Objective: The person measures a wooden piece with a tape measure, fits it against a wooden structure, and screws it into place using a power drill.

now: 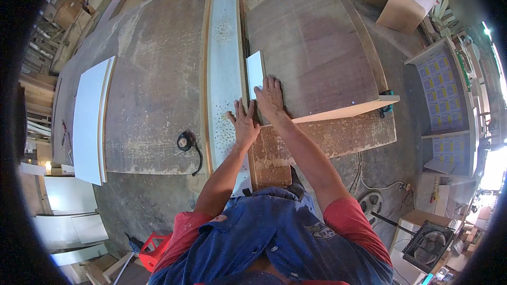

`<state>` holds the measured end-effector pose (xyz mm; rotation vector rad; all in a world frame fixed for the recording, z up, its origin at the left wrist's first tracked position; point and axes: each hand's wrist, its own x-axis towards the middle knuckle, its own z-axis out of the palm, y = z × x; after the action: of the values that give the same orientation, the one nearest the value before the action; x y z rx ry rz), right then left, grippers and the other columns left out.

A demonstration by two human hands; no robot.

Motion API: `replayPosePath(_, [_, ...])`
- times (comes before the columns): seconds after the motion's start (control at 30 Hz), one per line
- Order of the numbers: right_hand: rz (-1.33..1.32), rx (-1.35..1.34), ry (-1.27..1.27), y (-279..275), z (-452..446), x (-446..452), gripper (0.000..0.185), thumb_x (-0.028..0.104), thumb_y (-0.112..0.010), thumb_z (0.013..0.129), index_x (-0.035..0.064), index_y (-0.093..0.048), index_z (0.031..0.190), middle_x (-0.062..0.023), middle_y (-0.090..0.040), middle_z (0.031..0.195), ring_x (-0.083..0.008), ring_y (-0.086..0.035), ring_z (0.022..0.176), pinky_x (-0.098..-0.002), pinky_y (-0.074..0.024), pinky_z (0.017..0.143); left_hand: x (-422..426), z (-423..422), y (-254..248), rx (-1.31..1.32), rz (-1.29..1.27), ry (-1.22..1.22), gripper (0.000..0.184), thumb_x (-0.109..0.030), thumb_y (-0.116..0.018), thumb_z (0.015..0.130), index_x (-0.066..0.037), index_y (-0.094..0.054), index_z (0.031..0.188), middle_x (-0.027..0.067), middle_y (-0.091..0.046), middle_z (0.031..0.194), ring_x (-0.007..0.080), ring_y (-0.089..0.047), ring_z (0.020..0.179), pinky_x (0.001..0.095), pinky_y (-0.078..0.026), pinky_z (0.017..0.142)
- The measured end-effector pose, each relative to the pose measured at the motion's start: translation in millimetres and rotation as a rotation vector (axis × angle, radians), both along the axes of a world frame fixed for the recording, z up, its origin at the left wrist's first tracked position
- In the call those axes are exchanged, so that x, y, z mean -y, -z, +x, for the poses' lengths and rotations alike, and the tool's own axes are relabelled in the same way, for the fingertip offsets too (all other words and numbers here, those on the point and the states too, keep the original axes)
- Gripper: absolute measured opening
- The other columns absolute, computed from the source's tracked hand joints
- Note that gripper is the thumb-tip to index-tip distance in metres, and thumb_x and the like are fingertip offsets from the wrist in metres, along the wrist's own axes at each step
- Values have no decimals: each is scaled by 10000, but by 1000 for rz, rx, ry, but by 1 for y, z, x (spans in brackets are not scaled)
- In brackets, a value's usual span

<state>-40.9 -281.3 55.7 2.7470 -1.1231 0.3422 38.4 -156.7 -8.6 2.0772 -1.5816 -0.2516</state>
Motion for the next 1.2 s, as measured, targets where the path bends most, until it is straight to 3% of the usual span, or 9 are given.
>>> replayPosePath(0.17, [11,-8,22,-2,2,2,215,180,-632,851,86,-731,1016,-196,-586,1147,-386,-460,1216,-495,-358,1023,-1,-1,-1,-1,-17,2,939,-118,-775,742,-146,-320,1563,247,-200,1608,434,-140,1517,741,-82,1138])
replayPosePath(0.23, [100,-119,37,-11,5,6,308,293,-763,781,138,-747,1047,-196,-573,1193,-380,-437,1254,-473,-361,1036,-1,-2,-7,-20,-31,-6,925,-111,-752,735,-108,-323,1554,268,-234,1590,447,-177,1503,738,-88,1139])
replayPosePath(0.37, [199,-239,-1,-38,5,22,378,371,-766,792,146,-737,1095,-187,-578,1241,-380,-455,1254,-481,-354,1063,1,-1,-7,-33,-55,-40,998,-104,-750,730,-115,-236,1586,270,-244,1586,451,-194,1498,740,-89,1136])
replayPosePath(0.43, [216,91,-22,-25,7,51,475,410,-757,812,121,-696,1183,-160,-592,1273,-368,-471,1267,-495,-350,1087,2,-1,-7,-43,-48,-50,1044,-89,-746,727,-112,-176,1601,268,-255,1583,446,-210,1495,740,-87,1137])
replayPosePath(0.47, [231,74,30,-31,11,70,555,412,-748,830,87,-641,1268,-144,-604,1299,-358,-474,1286,-518,-347,1094,2,-2,-5,-46,-48,-62,1044,-89,-746,727,-112,-176,1601,268,-255,1583,446,-210,1495,740,-87,1137])
replayPosePath(0.57, [62,44,41,-32,21,109,560,439,-737,838,62,-643,1241,-129,-617,1291,-341,-484,1274,-502,-307,1112,1,-1,-4,-55,-88,-71,1062,-75,-747,721,-104,-157,1603,263,-255,1585,435,-212,1499,738,-85,1141])
replayPosePath(0.7, [168,-17,18,-34,35,137,509,380,-764,817,68,-672,1209,-157,-631,1277,-362,-480,1283,-540,-343,1098,2,-2,-9,-86,-58,-72,1056,-67,-742,721,-80,-155,1598,253,-255,1589,420,-203,1507,731,-84,1148])
replayPosePath(0.87, [280,-52,-3,-30,41,141,438,276,-800,779,52,-688,1139,-145,-659,1216,-350,-504,1270,-599,-297,1130,1,-2,-9,-94,-41,-59,1054,-67,-739,728,-64,-141,1596,244,-251,1594,410,-203,1509,729,-87,1153])
replayPosePath(1.2, [269,-52,-9,-24,40,143,446,243,-815,743,36,-695,1119,-138,-673,1199,-325,-527,1253,-615,-294,1130,2,-2,-17,-132,-35,-75,1069,-41,-733,727,-46,-109,1596,226,-265,1589,409,-207,1508,723,-104,1157])
